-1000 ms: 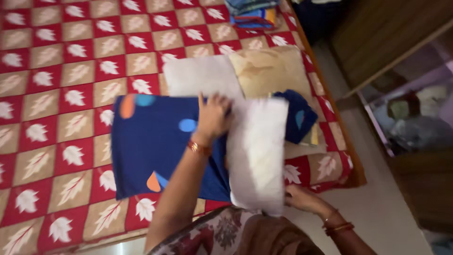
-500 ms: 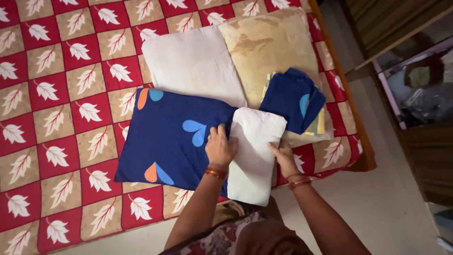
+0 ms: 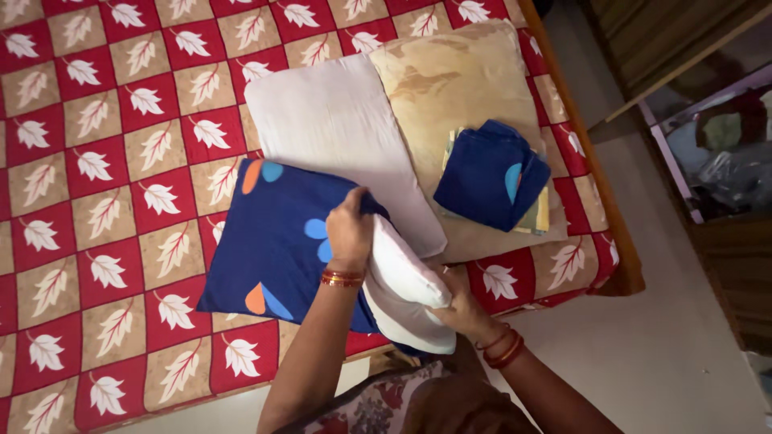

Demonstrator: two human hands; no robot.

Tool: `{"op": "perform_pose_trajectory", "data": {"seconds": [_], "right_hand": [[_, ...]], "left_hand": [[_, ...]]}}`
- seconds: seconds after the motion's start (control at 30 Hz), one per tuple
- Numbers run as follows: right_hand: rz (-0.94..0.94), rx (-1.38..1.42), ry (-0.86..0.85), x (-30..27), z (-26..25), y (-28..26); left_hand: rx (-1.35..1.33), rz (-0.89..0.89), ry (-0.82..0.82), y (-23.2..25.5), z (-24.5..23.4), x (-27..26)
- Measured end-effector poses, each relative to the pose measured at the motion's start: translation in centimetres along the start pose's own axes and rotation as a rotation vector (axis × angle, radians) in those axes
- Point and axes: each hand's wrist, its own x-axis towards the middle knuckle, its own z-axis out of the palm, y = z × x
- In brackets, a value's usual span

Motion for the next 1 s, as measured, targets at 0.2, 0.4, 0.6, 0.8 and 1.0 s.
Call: {"op": "perform_pose_trajectory", "data": {"seconds": [0.2,0.4,0.6,0.8,1.0], "right_hand": [[0.066,0.296,0.039,-0.7,0.5,3.4],[0.289,0.662,0.359,1.1,-0.4,6.5],[0.623,0.915,0.498,4.5,-1.3,3.7],[0.730,0.626,0.117,-2.5,-0.5,4.5],[0.980,0.891,0.086,-3.8,3.1,6.5]], "left_hand": [[0.279,0.350,-0.513,11.0,-0.8,-6.6],[0.049,0.314,-0.207,9.0,-2.0,-7.2],[0.111,-0.270,-0.286,1.5,1.0,-13.1],[0.008,-0.298,-0.180,-5.0,5.0,-22.9],[-0.175,-0.520,-0.148,-5.7,4.2,-22.7]]}}
